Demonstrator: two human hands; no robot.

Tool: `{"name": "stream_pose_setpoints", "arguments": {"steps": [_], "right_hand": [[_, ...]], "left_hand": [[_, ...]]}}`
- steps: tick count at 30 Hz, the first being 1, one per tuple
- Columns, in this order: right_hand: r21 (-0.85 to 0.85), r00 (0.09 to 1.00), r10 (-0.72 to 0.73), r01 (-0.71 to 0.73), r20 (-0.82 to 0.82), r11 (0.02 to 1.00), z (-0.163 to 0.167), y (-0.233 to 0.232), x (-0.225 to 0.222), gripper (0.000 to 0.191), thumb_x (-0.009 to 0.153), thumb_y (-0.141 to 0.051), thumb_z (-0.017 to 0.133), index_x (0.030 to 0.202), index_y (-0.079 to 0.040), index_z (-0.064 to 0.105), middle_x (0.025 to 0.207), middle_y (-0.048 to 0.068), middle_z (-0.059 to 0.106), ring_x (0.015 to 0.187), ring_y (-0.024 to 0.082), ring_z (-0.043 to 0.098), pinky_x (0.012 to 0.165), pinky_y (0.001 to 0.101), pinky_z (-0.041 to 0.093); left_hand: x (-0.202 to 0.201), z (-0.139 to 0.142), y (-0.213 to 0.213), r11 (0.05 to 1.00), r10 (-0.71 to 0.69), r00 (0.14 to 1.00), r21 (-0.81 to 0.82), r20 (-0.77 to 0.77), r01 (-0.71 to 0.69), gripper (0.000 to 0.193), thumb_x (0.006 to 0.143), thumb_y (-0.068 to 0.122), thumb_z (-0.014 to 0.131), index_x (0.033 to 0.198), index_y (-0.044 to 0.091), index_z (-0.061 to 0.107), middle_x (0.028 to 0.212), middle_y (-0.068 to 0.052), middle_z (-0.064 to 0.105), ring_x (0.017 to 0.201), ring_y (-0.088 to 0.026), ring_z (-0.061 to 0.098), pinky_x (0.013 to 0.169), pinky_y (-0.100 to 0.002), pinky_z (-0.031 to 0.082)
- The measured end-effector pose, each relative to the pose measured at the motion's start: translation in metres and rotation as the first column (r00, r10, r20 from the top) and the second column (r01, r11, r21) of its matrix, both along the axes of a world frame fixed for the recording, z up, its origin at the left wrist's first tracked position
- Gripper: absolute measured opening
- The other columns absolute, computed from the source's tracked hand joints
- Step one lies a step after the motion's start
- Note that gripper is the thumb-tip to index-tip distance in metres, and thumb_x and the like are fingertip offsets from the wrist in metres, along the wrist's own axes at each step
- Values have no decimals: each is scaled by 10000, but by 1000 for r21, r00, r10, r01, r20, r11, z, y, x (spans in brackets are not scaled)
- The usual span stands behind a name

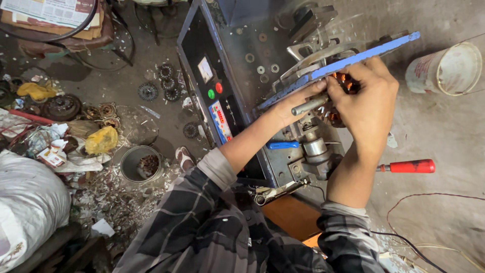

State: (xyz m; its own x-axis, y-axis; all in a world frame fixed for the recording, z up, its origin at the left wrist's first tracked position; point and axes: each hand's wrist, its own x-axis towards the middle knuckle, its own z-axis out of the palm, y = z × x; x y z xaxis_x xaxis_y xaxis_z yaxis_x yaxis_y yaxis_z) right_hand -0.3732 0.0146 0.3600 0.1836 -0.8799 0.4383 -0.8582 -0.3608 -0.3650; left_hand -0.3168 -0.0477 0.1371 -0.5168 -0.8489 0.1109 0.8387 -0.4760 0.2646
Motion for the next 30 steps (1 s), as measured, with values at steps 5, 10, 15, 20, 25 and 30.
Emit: {"name": "stream_pose_setpoints", "arguments": {"steps": [5,10,15,20,25,30], "right_hand": [[-9,1000,-6,6,3,1000,-5,5,-8,289,839,19,830,1119,-11,764,1062,150,691,944,302,700,840,364,544],[-1,1000,8,-8,13,1000,-8,11,-17,271,847,15,834,1106,-3,756,1066,157,688,934,302,702,829,366,543],[-20,999,34,-34,5,999,-7,10,-22,247,867,-3,842,1096,-3,750,1055,161,690,942,311,706,849,372,552],[-1,1000,-9,9,11,1000,-6,-4,-14,280,855,-8,836,1123,-25,757,1039,158,693,928,317,707,837,372,549],[22,1000,-27,26,15,999,-7,-28,4,278,849,4,817,1118,-41,762,1069,136,687,934,294,706,829,353,544],[57,998,-62,61,17,996,-7,-46,20,302,844,12,796,1133,-72,784,1054,115,681,904,258,701,799,338,536]], "left_hand": [[-7,-6,3,999,32,999,33,3,-32,383,905,151,835,1244,104,664,1188,-8,672,1132,-158,627,893,-339,565],[-21,-28,1,996,-78,997,-42,-22,77,488,867,132,866,1293,148,629,1190,-13,656,1094,-183,627,924,-350,556],[-37,-37,-2,998,-17,994,58,-111,23,534,860,224,871,1308,104,606,1231,-22,637,1138,-181,630,971,-392,552],[-26,-34,-9,999,12,999,35,-51,-10,506,831,195,876,1266,130,625,1196,4,655,1132,-169,635,949,-377,557],[-9,-30,-32,995,-80,997,57,-20,81,408,900,145,854,1250,85,652,1146,-37,674,1078,-188,647,942,-369,576],[4,-35,-44,994,-80,996,72,-31,82,396,898,151,838,1248,95,663,1147,-32,681,1054,-172,643,905,-360,570]]}}
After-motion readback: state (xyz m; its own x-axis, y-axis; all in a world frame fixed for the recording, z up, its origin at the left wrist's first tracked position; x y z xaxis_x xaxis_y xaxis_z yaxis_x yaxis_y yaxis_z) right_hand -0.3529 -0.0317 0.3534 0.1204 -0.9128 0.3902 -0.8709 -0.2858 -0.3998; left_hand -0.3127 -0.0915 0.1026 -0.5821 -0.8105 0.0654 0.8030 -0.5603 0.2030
